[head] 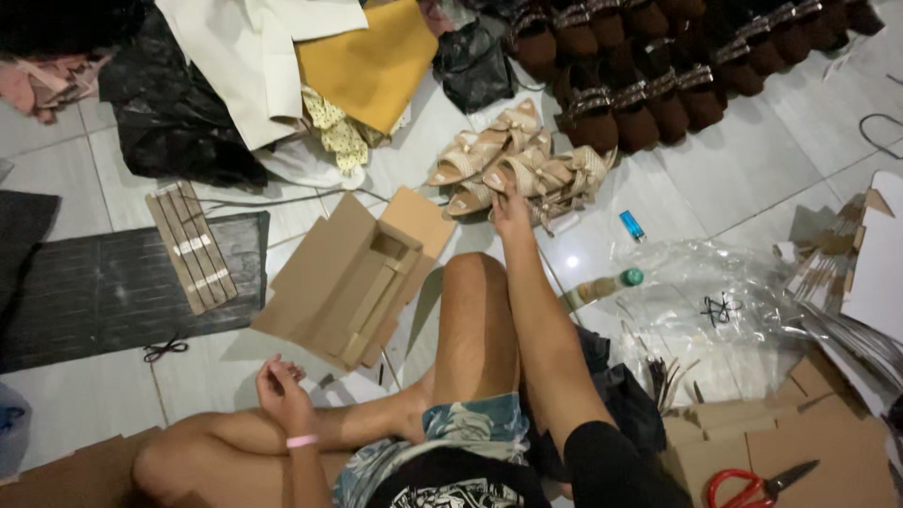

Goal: The person sits on the floor and packs beige sandals into cardboard boxes. They wipe the soles with a cloth, place the shoes in a box, and close it. The process is repeated for multiple pairs of shoes.

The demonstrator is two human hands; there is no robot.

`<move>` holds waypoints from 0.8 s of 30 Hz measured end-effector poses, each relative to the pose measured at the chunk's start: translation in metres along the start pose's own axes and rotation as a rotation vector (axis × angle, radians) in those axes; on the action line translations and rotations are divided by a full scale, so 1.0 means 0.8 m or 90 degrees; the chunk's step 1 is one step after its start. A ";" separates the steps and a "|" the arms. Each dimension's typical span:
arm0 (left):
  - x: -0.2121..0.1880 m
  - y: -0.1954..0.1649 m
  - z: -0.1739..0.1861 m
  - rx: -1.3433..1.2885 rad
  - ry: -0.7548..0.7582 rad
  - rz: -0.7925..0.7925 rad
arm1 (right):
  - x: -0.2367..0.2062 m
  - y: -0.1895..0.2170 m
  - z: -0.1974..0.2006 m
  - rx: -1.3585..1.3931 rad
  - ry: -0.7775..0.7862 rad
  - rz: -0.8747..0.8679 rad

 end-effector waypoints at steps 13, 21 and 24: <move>-0.016 -0.003 -0.014 0.117 -0.028 -0.076 | -0.083 0.033 0.167 -0.317 0.000 0.173; -0.073 -0.126 -0.108 0.007 0.311 -0.135 | -0.269 0.096 0.084 -0.949 0.271 0.355; -0.071 -0.166 -0.177 -0.138 0.434 -0.154 | -0.351 0.055 0.035 -1.097 0.388 0.436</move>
Point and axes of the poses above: each hand's wrist, its own x-axis towards the middle knuckle, its own z-axis out of the back of the hand, y = z × x, the point moved 4 cm from there along x, towards the middle knuckle, and after that the axes turned 6 degrees about y, right-handed, at the moved point
